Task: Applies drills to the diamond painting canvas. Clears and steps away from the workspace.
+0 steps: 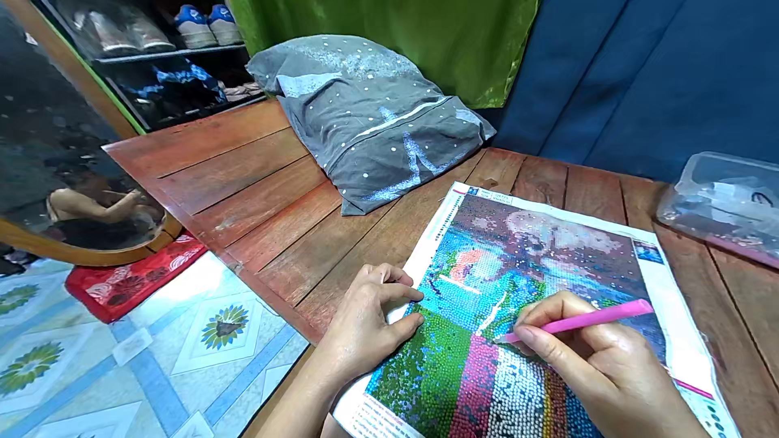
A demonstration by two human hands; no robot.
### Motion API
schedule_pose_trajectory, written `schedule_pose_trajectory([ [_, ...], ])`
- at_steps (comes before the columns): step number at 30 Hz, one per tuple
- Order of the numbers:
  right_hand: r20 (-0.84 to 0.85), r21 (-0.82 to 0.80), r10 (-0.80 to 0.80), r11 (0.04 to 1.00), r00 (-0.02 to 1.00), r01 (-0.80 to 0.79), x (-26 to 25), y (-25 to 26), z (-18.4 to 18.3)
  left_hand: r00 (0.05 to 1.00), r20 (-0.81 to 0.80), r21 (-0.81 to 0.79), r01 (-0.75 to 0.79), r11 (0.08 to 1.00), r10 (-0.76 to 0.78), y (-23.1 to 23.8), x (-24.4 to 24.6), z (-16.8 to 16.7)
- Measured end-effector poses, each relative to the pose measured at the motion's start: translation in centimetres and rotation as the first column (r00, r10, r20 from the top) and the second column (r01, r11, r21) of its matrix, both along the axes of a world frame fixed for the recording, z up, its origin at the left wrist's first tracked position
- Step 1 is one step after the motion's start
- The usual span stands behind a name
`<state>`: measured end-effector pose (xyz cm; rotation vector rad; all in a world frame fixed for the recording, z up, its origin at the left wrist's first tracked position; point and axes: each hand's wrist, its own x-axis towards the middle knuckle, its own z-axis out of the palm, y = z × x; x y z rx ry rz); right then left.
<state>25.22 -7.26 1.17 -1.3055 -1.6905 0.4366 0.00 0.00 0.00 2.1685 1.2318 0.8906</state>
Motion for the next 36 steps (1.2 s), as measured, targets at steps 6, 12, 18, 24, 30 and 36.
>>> schedule_pose_trajectory([
  [6, -0.009, 0.010, 0.023, 1.000, 1.000, -0.023, -0.18, 0.01, -0.28, 1.000, 0.001, -0.002, -0.001, 1.000, 0.001, 0.05, -0.02, -0.08],
  [12, 0.021, 0.034, 0.023, 0.999, 1.000, -0.024, -0.34, -0.01, -0.44, 1.000, 0.000, 0.002, 0.002, 1.000, -0.002, 0.02, -0.04, -0.03],
  [18, 0.080, 0.106, 0.022, 0.994, 0.997, -0.030, -0.48, 0.04, -0.51, 1.000, -0.011, 0.011, -0.003, 1.000, 0.004, -0.03, 0.03, 0.01],
  [24, 0.098, 0.130, 0.032, 0.991, 0.995, -0.045, -0.62, 0.01, -0.54, 1.000, -0.014, 0.026, 0.000, 1.000, 0.001, -0.01, 0.01, -0.05],
  [30, 0.073, 0.135, 0.047, 0.989, 0.996, -0.056, -0.63, 0.07, -0.74, 1.000, -0.008, 0.027, 0.001, 1.000, -0.001, 0.01, -0.03, -0.16],
  [36, 0.071, 0.137, 0.042, 0.989, 0.997, -0.051, -0.64, 0.16, -0.82, 1.000, -0.010, 0.023, 0.000, 1.000, 0.000, -0.02, -0.01, -0.11],
])
